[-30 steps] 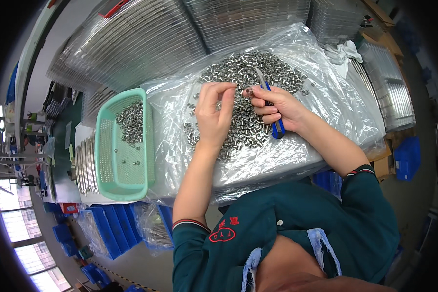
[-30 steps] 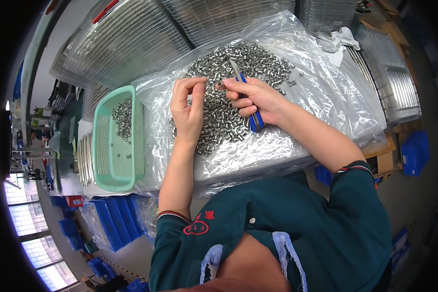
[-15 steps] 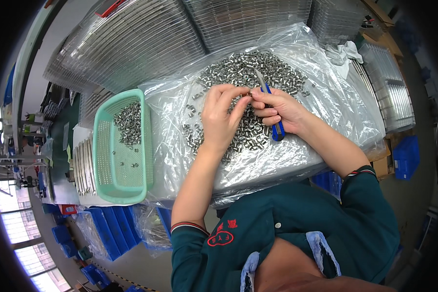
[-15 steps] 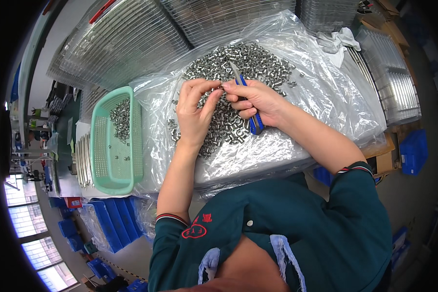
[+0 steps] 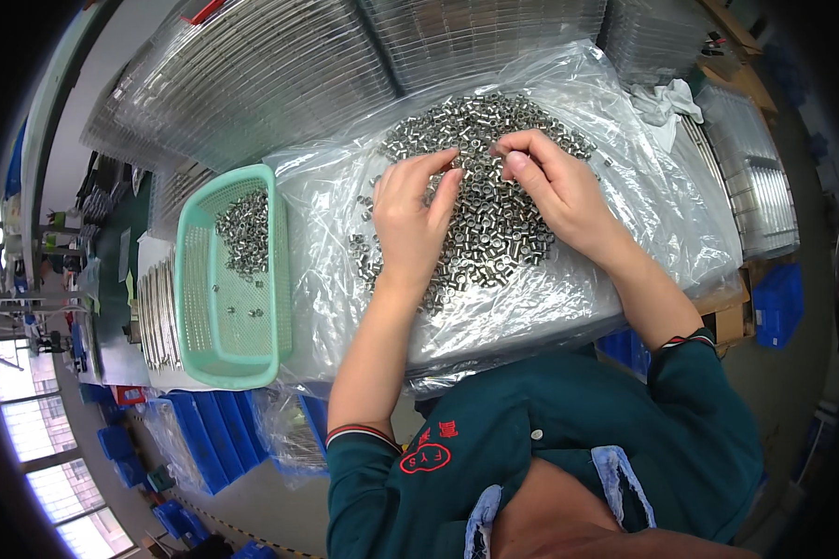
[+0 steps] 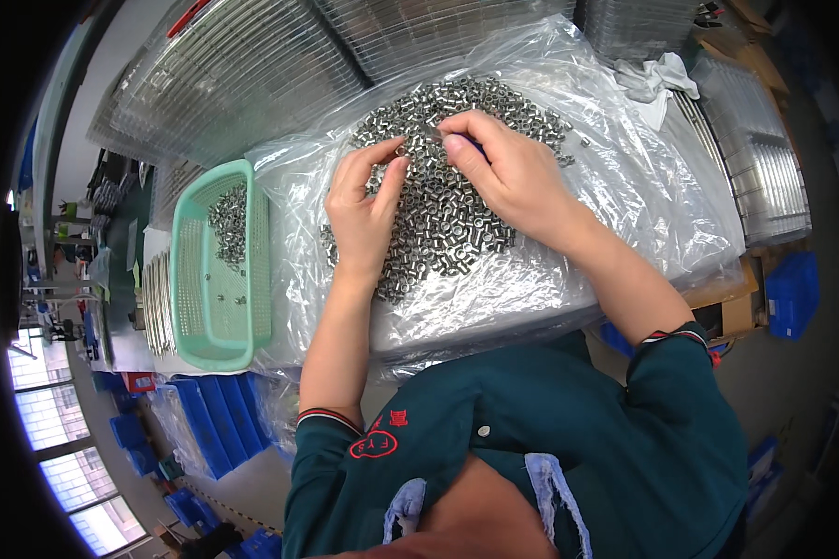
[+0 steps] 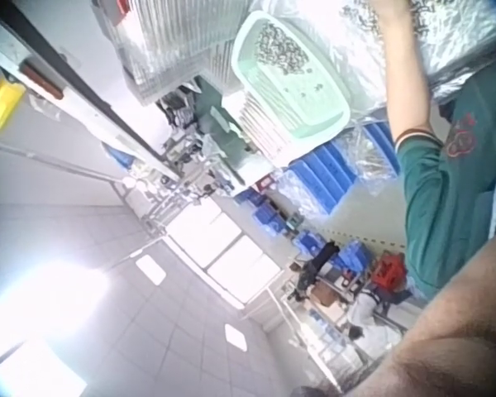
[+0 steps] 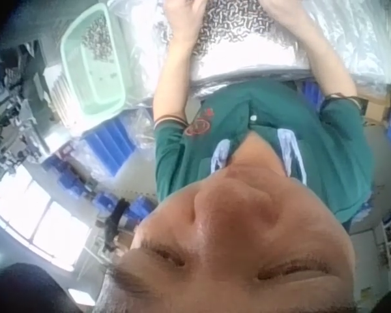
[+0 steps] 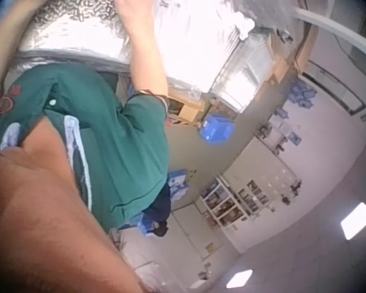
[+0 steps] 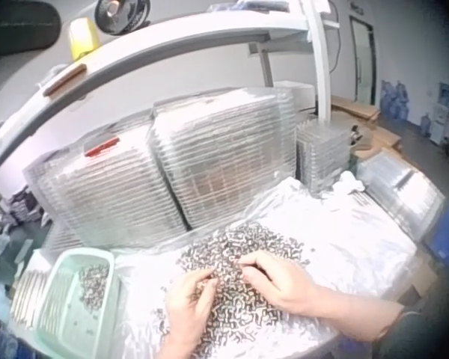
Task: Picking up small metal components from a pile, inspecting them with a hand tool, and placing them into a bin.
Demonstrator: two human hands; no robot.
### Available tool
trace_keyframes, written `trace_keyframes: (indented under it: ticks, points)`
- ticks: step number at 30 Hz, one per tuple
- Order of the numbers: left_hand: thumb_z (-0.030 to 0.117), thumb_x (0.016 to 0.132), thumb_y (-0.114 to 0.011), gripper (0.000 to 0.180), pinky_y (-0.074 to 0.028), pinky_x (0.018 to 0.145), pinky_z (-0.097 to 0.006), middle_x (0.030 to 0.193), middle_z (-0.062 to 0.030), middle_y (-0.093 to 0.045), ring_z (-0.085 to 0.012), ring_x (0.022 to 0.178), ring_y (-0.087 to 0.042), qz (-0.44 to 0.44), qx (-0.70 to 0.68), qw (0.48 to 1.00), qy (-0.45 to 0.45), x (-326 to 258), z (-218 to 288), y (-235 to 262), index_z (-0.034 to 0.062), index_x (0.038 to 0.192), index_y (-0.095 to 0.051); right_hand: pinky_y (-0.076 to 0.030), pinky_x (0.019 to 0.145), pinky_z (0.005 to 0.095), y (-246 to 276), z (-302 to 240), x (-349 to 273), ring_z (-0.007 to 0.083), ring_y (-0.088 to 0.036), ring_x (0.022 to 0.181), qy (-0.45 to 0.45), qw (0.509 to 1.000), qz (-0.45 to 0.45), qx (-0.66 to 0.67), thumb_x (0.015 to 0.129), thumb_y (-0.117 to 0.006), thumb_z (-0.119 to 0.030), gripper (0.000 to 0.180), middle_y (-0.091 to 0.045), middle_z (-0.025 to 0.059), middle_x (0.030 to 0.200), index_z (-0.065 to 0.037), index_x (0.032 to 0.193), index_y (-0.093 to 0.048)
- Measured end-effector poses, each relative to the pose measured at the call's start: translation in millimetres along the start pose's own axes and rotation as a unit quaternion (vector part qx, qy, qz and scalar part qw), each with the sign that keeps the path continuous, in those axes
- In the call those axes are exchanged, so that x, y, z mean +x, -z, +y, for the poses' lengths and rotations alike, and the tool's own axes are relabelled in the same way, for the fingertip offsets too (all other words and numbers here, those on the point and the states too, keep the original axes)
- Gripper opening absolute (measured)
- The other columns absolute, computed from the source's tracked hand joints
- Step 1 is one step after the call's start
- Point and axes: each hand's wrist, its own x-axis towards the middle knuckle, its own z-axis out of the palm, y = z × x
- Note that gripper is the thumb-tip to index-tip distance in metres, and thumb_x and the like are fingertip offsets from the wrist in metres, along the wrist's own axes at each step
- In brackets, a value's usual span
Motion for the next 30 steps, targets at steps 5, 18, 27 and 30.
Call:
trace_keyframes:
  ticks: [5, 18, 27, 30]
  points:
    - [0.006, 0.074, -0.065, 0.017, -0.043, 0.071, -0.029, 0.085, -0.0066, -0.062, -0.0194, 0.078, -0.058, 0.009, 0.044, 0.999, -0.013, -0.2, -2.2, -0.9, 0.0056, 0.09, -0.064, -0.046, 0.056, 0.0298, -0.2, -7.2, 1.6, 0.0209, -0.059, 0.067, 0.093, 0.984, -0.009, -0.153, 0.083, -0.056, -0.024, 0.018, -0.06, 0.0039, 0.077, -0.01, 0.091, -0.062]
    - [0.011, 0.07, -0.068, 0.019, -0.037, 0.074, -0.029, 0.082, -0.0009, -0.061, -0.0171, 0.079, -0.057, 0.023, 0.155, 0.985, -0.076, -1.1, -1.1, 1.3, 0.0101, 0.088, -0.062, -0.045, 0.052, 0.0298, -2.6, -2.4, -1.6, 0.0205, -0.059, 0.063, 0.099, 0.976, -0.031, -0.19, 0.082, -0.056, -0.025, 0.018, -0.059, 0.0034, 0.074, -0.011, 0.091, -0.063]
    - [0.016, 0.069, -0.069, 0.018, -0.032, 0.08, -0.031, 0.08, 0.0029, -0.06, -0.0142, 0.078, -0.054, 0.031, 0.238, 0.963, -0.125, 1.6, 3.9, 4.9, 0.0143, 0.086, -0.064, -0.046, 0.052, 0.0284, -2.4, 1.8, 0.1, 0.0181, -0.058, 0.063, 0.161, 0.955, 0.013, -0.247, 0.078, -0.061, -0.022, 0.015, -0.058, 0.0019, 0.071, -0.012, 0.088, -0.065]
    - [0.016, 0.069, -0.069, 0.017, -0.032, 0.08, -0.031, 0.08, 0.0029, -0.06, -0.0142, 0.078, -0.054, 0.029, 0.237, 0.963, -0.122, 1.5, 3.9, 5.0, 0.0141, 0.086, -0.064, -0.046, 0.052, 0.0273, -2.2, 1.4, 0.6, 0.0161, -0.058, 0.063, 0.185, 0.944, 0.031, -0.271, 0.076, -0.063, -0.023, 0.015, -0.058, 0.0001, 0.071, -0.012, 0.087, -0.065]
